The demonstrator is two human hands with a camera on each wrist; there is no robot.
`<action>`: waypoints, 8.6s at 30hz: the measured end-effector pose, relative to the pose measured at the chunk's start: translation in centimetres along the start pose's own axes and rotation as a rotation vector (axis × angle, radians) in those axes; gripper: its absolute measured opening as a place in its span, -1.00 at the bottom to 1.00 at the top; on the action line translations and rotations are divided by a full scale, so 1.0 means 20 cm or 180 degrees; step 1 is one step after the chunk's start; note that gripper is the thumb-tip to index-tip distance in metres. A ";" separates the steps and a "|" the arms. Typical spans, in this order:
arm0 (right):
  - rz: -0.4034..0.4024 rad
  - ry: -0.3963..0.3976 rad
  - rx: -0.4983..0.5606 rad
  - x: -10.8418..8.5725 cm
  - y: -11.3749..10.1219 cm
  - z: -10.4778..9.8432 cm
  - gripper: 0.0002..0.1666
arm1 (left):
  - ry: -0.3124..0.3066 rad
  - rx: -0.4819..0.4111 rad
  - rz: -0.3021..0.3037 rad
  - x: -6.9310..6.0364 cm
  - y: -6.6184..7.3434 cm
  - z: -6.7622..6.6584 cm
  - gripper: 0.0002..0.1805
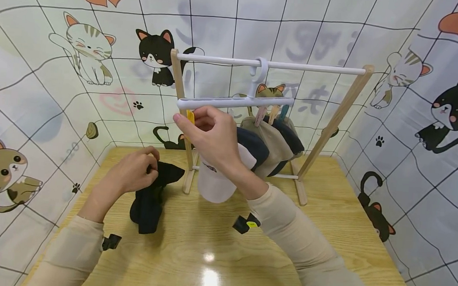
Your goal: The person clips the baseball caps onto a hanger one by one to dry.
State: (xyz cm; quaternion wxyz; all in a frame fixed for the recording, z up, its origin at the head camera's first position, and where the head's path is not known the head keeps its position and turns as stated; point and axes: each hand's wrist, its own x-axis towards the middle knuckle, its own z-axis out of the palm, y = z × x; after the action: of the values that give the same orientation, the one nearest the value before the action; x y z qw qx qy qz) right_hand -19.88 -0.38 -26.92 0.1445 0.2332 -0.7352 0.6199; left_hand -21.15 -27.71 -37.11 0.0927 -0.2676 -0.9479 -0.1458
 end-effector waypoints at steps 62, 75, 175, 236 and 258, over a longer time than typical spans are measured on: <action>0.0198 -0.0767 0.0004 0.00 0.03 -0.16 -0.73 | 0.0562 -0.1958 0.1052 0.16 0.28 -0.15 -0.83; 0.0061 -0.0798 -0.0065 0.00 0.03 -0.18 -0.73 | 0.0609 -0.2058 0.0898 0.18 0.28 -0.15 -0.85; 0.0056 -0.0861 -0.0436 -0.01 0.04 -0.22 -0.75 | 0.0899 -0.2439 0.0672 0.19 0.31 -0.11 -0.83; -0.0717 0.0007 -0.0911 -0.57 0.41 -0.67 -0.68 | 0.1945 -0.1844 -0.0433 0.35 0.37 0.06 -0.70; 0.0551 0.0911 -0.1808 -0.18 0.69 -1.08 -0.15 | 0.1721 -0.1857 -0.0654 0.47 0.28 0.06 -0.59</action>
State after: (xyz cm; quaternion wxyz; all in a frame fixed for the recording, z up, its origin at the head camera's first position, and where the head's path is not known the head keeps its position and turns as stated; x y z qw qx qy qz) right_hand -25.66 22.95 -36.25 0.2524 0.0308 -0.8680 0.4266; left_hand -26.27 -18.31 -34.52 0.2438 -0.1387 -0.8300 -0.4820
